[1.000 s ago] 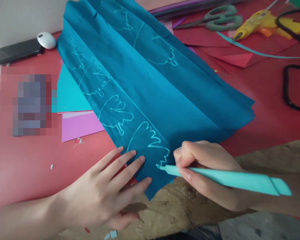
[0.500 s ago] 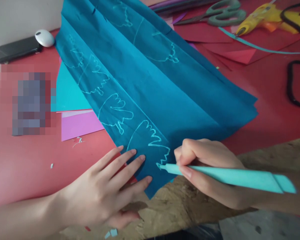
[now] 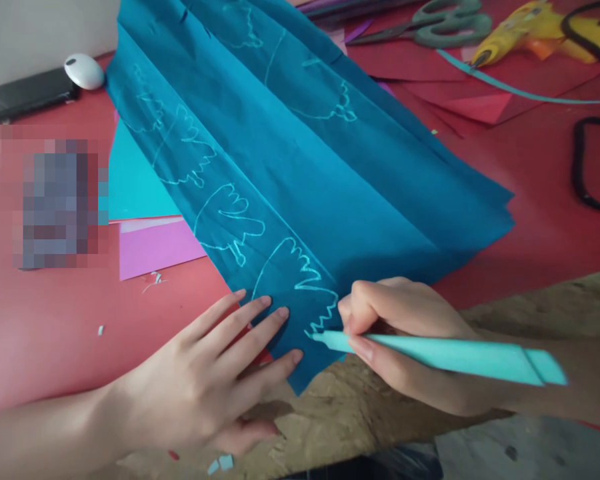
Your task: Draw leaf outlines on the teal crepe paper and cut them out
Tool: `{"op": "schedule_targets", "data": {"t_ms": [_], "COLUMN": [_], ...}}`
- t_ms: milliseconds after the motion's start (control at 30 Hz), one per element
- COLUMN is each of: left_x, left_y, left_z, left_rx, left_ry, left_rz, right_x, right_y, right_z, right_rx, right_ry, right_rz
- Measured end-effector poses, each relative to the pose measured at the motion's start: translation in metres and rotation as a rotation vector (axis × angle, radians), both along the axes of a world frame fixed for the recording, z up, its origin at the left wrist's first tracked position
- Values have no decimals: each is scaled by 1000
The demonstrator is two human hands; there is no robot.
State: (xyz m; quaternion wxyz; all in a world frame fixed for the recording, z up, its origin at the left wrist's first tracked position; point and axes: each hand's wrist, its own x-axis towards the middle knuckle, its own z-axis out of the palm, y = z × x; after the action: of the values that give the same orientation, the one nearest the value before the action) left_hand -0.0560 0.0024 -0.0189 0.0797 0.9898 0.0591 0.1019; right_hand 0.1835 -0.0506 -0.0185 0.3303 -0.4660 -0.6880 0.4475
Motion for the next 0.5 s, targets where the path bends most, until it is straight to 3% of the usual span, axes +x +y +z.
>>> {"op": "schedule_targets", "data": {"t_ms": [333, 500], "left_x": [0, 0], "left_y": [0, 1], "left_z": [-1, -1], "left_rx": [-14, -1], "left_ry": [11, 14], "left_rz": [2, -5], "right_x": [0, 3], "right_y": [0, -4], "right_z": [-3, -5], "right_rx": [-5, 94], "right_ry": [-10, 57], "right_rz": [2, 2]}}
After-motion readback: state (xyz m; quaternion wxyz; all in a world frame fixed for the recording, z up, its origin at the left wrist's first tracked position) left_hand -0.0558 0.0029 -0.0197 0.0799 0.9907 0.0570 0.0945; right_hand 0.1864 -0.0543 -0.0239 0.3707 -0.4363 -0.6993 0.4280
